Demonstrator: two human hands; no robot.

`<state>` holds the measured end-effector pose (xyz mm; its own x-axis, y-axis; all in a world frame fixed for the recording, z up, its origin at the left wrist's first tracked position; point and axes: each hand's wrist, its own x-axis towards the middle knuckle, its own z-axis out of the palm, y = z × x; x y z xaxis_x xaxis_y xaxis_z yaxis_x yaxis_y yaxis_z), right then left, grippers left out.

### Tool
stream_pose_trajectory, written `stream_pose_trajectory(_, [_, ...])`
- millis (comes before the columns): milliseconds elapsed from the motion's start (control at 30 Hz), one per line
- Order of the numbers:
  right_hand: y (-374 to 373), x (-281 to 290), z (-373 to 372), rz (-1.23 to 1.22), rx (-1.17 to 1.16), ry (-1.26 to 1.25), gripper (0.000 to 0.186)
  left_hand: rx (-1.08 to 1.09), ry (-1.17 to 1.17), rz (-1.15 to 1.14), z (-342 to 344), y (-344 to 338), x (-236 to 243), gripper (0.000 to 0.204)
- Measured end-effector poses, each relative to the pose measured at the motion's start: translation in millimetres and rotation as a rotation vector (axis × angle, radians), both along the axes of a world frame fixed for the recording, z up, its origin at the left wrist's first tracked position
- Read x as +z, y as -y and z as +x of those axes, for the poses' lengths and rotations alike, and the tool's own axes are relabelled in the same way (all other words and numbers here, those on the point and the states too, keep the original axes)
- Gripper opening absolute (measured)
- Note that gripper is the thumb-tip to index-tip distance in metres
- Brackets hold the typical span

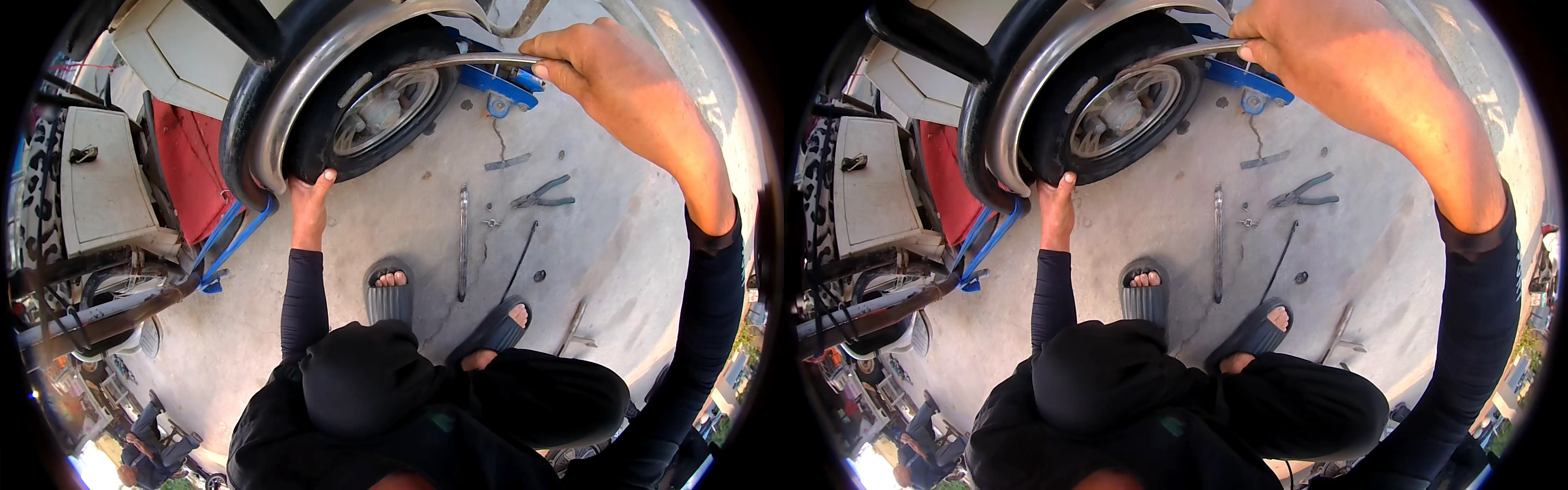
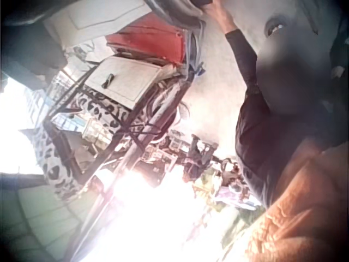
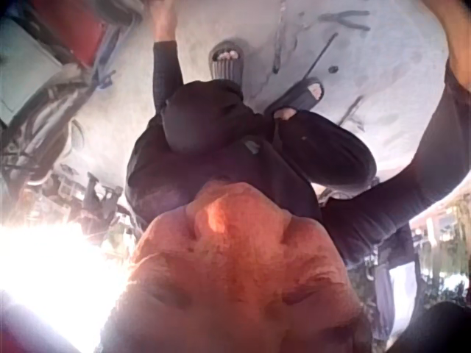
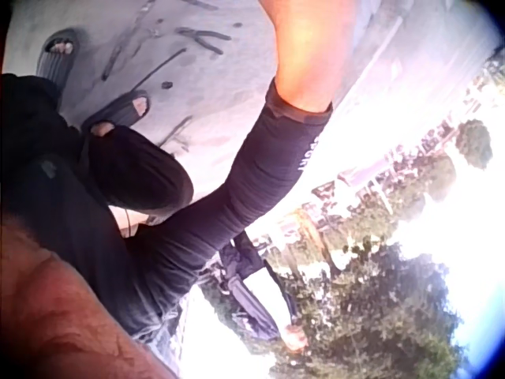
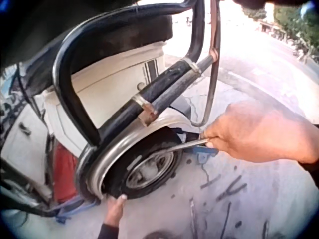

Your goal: The person uses tire levers and a tire changing tool to pry the tire bead off the rim and remove the inner tube from a scooter wheel. The inner tube is pulled out and set aside on the ground.

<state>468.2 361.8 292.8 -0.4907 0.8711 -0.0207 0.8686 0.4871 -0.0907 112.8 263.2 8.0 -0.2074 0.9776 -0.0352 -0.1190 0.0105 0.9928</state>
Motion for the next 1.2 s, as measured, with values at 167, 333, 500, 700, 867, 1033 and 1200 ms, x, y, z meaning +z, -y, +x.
stream_pose_trajectory(167, [2, 34, -33, -0.005, 0.09, 0.144, 0.019, 0.029, 0.025, 0.007, -2, 2, 4, 0.085])
stream_pose_trajectory(333, [46, -23, -37, 0.106, 0.019, 0.128, 0.011, 0.004, 0.005, 0.016, 4, -3, 15, 0.084])
stream_pose_trajectory(500, [106, -143, -30, -0.193, -0.354, -0.563, 0.017, 0.016, -0.001, 0.048, 9, -4, 10, 0.089])
stream_pose_trajectory(700, [130, -312, -141, -0.228, -0.467, -0.973, 0.023, 0.001, 0.014, 0.025, 10, 0, -13, 0.093])
stream_pose_trajectory(867, [128, -341, -138, -0.331, -0.331, -0.789, 0.024, -0.087, -0.069, -0.085, -2, 8, 0, 0.077])
stream_pose_trajectory(1033, [172, -343, -80, -0.586, -0.226, -0.633, 0.031, -0.196, 0.403, -0.062, -48, 9, -19, 0.063])
stream_pose_trajectory(1200, [223, -386, -46, -0.704, -0.08, -0.431, 0.033, -0.084, 0.318, -0.016, -68, -21, -79, 0.046])
